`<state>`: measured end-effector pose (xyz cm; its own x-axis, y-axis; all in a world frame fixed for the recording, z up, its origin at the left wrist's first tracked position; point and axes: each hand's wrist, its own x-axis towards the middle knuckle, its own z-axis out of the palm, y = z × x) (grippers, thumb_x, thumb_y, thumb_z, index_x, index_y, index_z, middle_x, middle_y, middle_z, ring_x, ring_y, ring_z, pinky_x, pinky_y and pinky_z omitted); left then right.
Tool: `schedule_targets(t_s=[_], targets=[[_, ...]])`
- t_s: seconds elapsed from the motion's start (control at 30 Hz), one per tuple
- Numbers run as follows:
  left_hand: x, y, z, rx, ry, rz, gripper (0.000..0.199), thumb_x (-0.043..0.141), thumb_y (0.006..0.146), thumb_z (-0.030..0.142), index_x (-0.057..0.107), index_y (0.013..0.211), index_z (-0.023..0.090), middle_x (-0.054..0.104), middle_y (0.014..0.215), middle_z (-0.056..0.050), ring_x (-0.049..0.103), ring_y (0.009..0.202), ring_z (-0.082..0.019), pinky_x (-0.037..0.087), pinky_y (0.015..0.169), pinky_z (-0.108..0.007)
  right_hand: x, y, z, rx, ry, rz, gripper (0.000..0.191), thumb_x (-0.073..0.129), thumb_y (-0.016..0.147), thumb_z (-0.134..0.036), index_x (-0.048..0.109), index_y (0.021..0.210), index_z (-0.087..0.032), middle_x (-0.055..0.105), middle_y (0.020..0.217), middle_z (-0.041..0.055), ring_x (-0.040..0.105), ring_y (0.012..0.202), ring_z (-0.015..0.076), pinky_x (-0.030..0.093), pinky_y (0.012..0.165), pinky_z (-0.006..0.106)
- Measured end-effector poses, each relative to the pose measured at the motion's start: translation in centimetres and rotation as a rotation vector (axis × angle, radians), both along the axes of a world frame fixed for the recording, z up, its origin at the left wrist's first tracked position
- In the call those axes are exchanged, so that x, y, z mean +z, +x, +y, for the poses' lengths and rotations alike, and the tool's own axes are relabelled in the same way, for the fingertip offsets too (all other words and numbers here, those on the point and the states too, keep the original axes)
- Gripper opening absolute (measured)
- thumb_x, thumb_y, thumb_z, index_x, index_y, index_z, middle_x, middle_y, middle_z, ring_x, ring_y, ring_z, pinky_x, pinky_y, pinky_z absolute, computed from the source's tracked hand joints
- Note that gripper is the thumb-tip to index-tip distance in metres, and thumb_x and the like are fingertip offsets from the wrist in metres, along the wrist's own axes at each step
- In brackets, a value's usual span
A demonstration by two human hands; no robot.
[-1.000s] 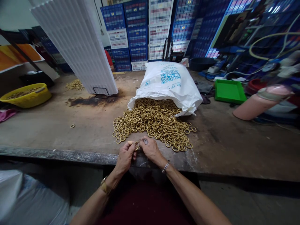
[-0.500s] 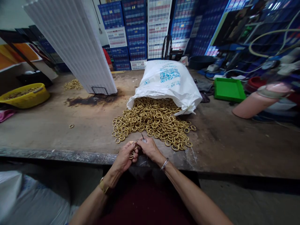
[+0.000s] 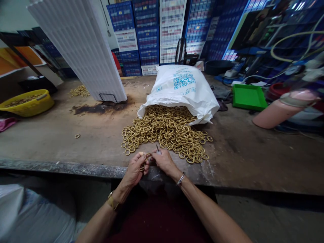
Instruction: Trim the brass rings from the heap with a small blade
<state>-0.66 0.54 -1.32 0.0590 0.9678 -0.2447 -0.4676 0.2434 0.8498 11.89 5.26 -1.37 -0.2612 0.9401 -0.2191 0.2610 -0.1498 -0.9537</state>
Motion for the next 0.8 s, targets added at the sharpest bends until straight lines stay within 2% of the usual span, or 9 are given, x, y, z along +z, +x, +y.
schedule_targets(t_s=[0.1, 0.17, 0.3, 0.47, 0.57, 0.63, 0.73, 0.8], targets=[[-0.2, 0.0, 0.2, 0.021, 0.023, 0.095, 0.028, 0.055, 0.074, 0.043, 0.047, 0.077, 0.017, 0.05, 0.06, 0.004, 0.041, 0.041, -0.004, 0.03, 0.036, -0.015, -0.1, 0.1, -0.3, 0.102, 0.303, -0.193, 0.014, 0.043, 0.069, -0.023, 0.054, 0.063, -0.016, 0.052, 0.053, -0.0015, 0.042, 0.048, 0.0088, 0.031, 0.048, 0.02], [-0.3, 0.0, 0.2, 0.036, 0.041, 0.189, 0.028, 0.053, 0.074, 0.044, 0.048, 0.077, 0.017, 0.05, 0.059, 0.004, 0.04, 0.04, -0.004, 0.03, 0.036, -0.015, -0.1, 0.2, -0.5, 0.207, 0.442, -0.298, 0.015, 0.041, 0.07, -0.017, 0.055, 0.064, -0.017, 0.054, 0.056, -0.0003, 0.044, 0.051, 0.0095, 0.031, 0.051, 0.02], [-0.1, 0.1, 0.0, 0.029, 0.056, 0.342, 0.031, 0.051, 0.075, 0.047, 0.048, 0.074, 0.017, 0.047, 0.052, 0.005, 0.037, 0.037, -0.004, 0.029, 0.036, -0.015, -0.2, 0.3, -0.9, 0.309, 0.493, -0.408, 0.016, 0.041, 0.07, -0.013, 0.056, 0.067, -0.017, 0.057, 0.057, 0.0006, 0.045, 0.05, 0.0095, 0.029, 0.05, 0.02], [-0.1, 0.1, -0.2, 0.064, 0.048, 0.375, 0.031, 0.052, 0.074, 0.048, 0.047, 0.072, 0.017, 0.046, 0.048, 0.006, 0.036, 0.035, -0.004, 0.027, 0.035, -0.015, 0.0, 0.1, -0.8, 0.344, 0.482, -0.482, 0.017, 0.041, 0.071, -0.013, 0.057, 0.068, -0.017, 0.057, 0.057, 0.001, 0.047, 0.05, 0.01, 0.027, 0.049, 0.02], [-0.2, 0.0, -0.4, 0.082, 0.033, 0.338, 0.032, 0.051, 0.074, 0.049, 0.046, 0.071, 0.017, 0.048, 0.052, 0.005, 0.036, 0.036, -0.003, 0.027, 0.035, -0.015, 0.0, -0.1, -0.3, 0.368, 0.467, -0.58, 0.018, 0.041, 0.072, -0.014, 0.058, 0.069, -0.017, 0.06, 0.059, 0.0031, 0.05, 0.052, 0.0116, 0.027, 0.049, 0.021], [0.1, -0.1, -0.7, 0.087, 0.02, 0.265, 0.032, 0.053, 0.073, 0.049, 0.046, 0.073, 0.017, 0.05, 0.055, 0.004, 0.038, 0.037, -0.003, 0.027, 0.035, -0.015, -0.2, -0.2, 0.4, 0.33, 0.484, -0.693, 0.017, 0.042, 0.072, -0.015, 0.059, 0.074, -0.017, 0.062, 0.063, 0.0056, 0.052, 0.054, 0.0134, 0.028, 0.049, 0.022], [1.1, -0.5, -1.3, 0.039, -0.001, 0.072, 0.031, 0.058, 0.071, 0.046, 0.047, 0.076, 0.018, 0.05, 0.057, 0.005, 0.039, 0.038, -0.004, 0.029, 0.036, -0.016, -0.5, -0.3, 1.8, 0.244, 0.525, -0.838, 0.021, 0.043, 0.071, -0.015, 0.061, 0.082, -0.016, 0.063, 0.067, 0.0084, 0.054, 0.059, 0.0156, 0.03, 0.053, 0.024], [1.7, -1.0, -1.8, 0.006, -0.036, -0.087, 0.029, 0.06, 0.07, 0.043, 0.047, 0.077, 0.018, 0.049, 0.059, 0.004, 0.039, 0.04, -0.004, 0.029, 0.038, -0.016, -0.8, -0.6, 2.6, 0.246, 0.579, -0.833, 0.025, 0.042, 0.072, -0.015, 0.061, 0.088, -0.016, 0.063, 0.069, 0.0074, 0.055, 0.061, 0.0157, 0.032, 0.055, 0.024]])
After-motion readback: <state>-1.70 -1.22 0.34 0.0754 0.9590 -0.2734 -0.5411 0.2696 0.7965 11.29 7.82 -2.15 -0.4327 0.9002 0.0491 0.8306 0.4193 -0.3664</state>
